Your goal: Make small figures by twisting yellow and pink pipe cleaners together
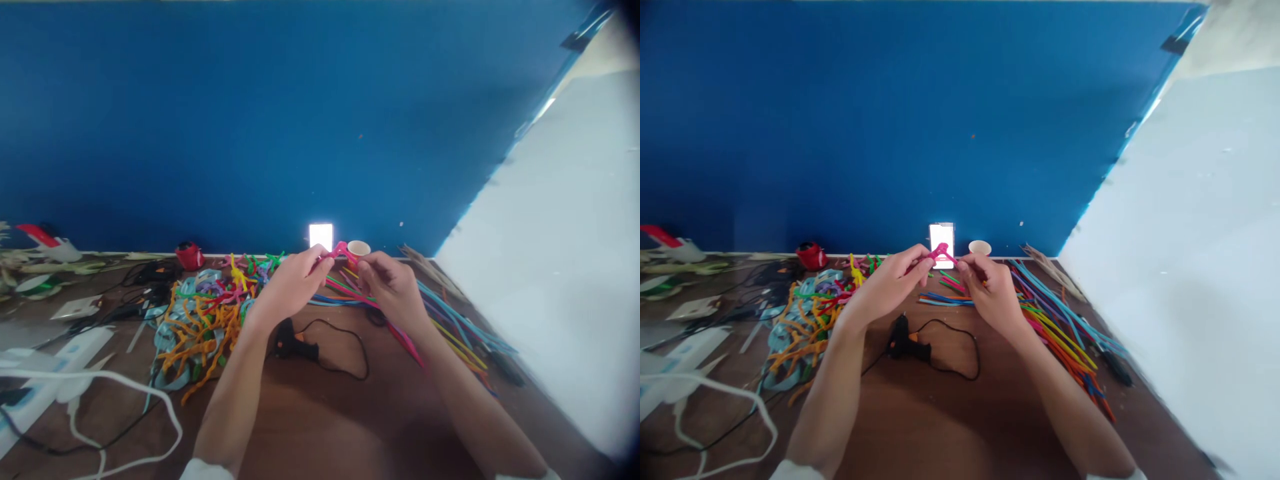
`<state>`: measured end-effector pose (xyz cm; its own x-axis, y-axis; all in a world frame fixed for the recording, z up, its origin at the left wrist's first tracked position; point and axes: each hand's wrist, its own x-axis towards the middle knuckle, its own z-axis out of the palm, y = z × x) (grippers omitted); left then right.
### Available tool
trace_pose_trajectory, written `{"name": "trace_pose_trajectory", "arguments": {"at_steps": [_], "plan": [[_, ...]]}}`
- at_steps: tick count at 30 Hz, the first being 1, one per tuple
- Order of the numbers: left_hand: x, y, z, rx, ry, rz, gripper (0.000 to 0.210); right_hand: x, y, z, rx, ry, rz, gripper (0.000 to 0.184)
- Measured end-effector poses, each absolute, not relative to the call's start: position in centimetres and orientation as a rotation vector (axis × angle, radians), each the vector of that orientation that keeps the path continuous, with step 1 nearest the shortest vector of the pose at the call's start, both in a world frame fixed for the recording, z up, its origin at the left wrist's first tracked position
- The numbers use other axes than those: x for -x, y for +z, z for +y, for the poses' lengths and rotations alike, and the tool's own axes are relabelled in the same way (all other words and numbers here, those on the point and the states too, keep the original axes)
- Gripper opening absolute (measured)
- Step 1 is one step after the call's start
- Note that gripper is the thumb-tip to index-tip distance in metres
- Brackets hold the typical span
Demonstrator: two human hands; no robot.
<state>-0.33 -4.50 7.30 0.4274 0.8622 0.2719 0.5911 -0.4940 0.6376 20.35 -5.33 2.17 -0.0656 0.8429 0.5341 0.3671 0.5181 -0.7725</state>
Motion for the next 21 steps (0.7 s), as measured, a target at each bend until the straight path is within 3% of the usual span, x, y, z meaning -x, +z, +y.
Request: {"name": "trace_pose_trajectory", "arguments": {"at_steps": [21], "plan": [[-0.21,7.08,-4.44,-2.265,0.806,1.219,0.032,-20.15,2.28,-5.56,1.098,0.501,-1.702,0.030]]}}
